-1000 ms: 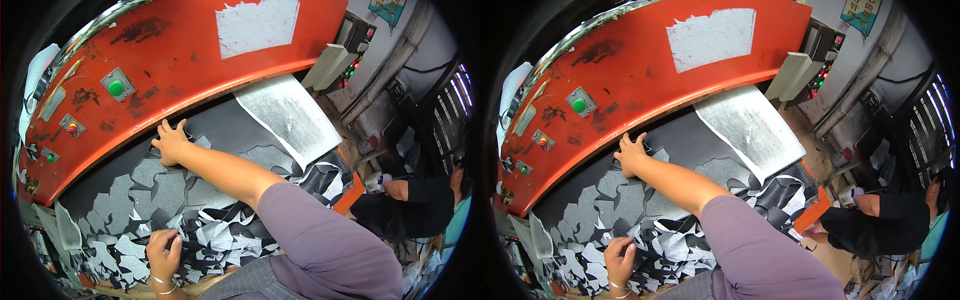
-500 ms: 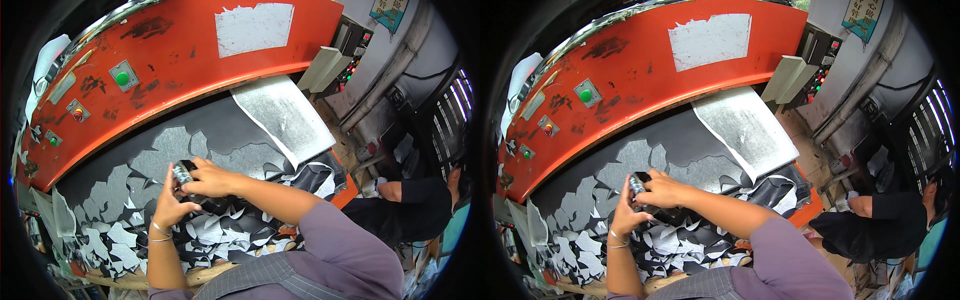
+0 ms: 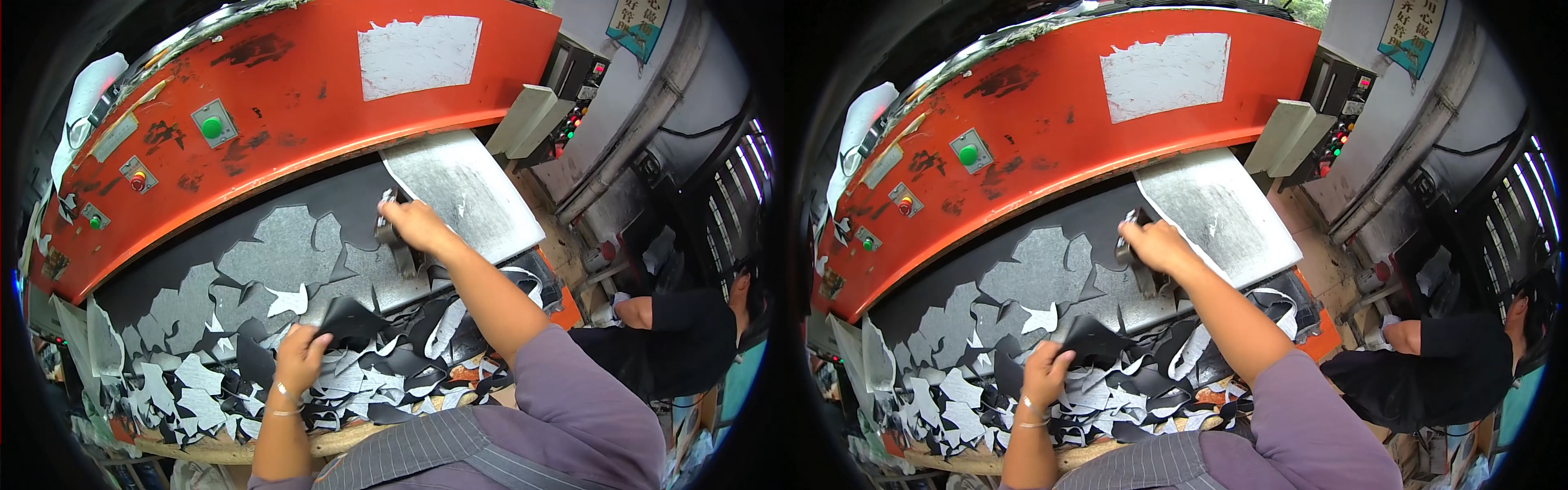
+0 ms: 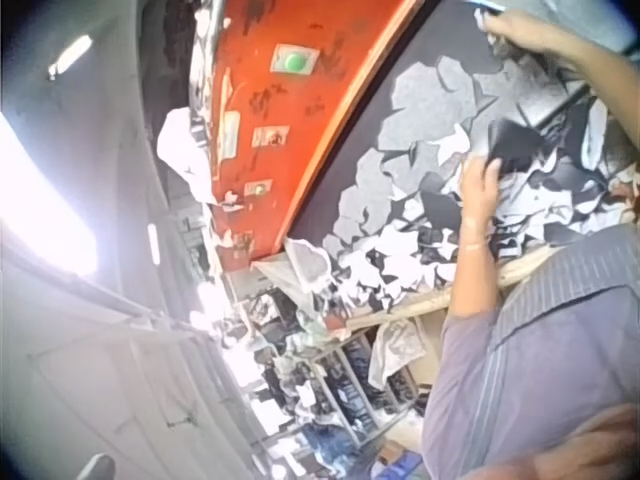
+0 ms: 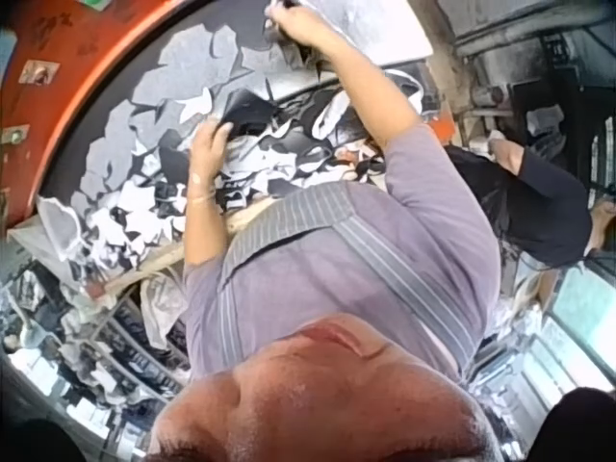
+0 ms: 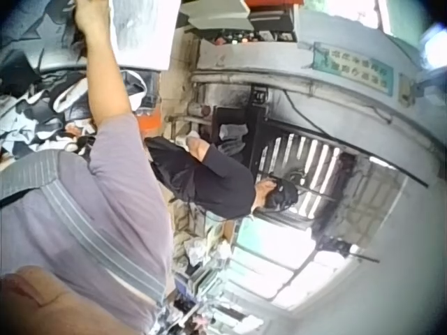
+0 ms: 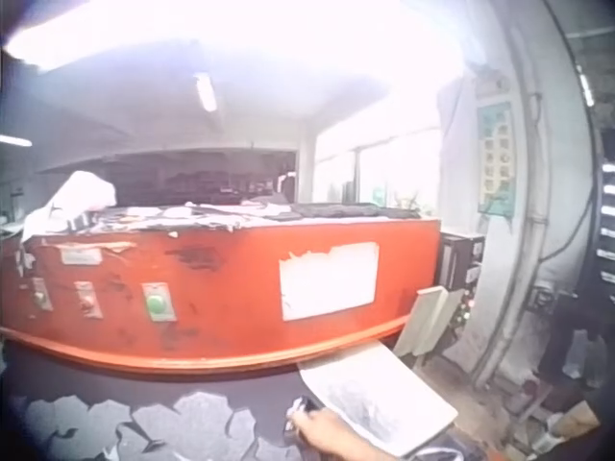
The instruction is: Cutting shoe components from material using a industrial die-cutting machine.
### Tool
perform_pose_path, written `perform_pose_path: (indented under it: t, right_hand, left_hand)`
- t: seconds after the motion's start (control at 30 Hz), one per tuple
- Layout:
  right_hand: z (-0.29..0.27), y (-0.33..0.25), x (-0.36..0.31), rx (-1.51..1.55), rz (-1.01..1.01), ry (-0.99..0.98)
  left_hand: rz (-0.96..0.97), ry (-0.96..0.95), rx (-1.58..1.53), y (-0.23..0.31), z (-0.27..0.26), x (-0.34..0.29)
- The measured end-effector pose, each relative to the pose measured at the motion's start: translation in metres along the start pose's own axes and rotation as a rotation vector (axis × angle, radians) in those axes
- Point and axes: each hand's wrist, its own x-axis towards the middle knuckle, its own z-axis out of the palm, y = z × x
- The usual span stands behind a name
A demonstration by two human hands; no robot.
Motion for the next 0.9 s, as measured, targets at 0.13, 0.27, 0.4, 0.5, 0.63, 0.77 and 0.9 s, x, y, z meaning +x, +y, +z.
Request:
perform_pose_path:
  t: [0.13, 0.27, 0.4, 0.5, 0.63, 0.77, 0.9]
  right_hand:
    - [-0.020, -0.015, 0.022, -0.030, 0.246, -0.027]
    - [-0.003, -0.019, 0.022, -0.182, 0.301, 0.014]
    - [-0.004, 0.015, 0.019, -0.207, 0.178, -0.073]
    - [-0.023, 0.026, 0.009, -0.171, 0.065, -0.099]
    - [-0.034, 0.047, 0.001, -0.318, -0.102, 0.231]
    - [0.009, 0.055, -0.005, -0.403, -0.164, 0.246]
    - [0.007, 0.064, -0.002, -0.403, -0.150, 0.295]
  left_hand:
    - [-0.293, 0.174, -0.025, -0.014, -0.053, -0.012]
    - [-0.553, 0.117, 0.476, -0.032, -0.091, -0.002]
    - [-0.192, 0.277, 0.712, -0.026, -0.068, 0.014]
    - [-0.056, 0.139, 0.369, -0.007, -0.035, 0.047]
    - [-0.009, -0.068, 0.151, -0.005, 0.019, 0.118]
    - [-0.010, 0.014, 0.087, -0.038, 0.063, 0.164]
    - [0.052, -0.090, 0.349, -0.047, 0.083, 0.179]
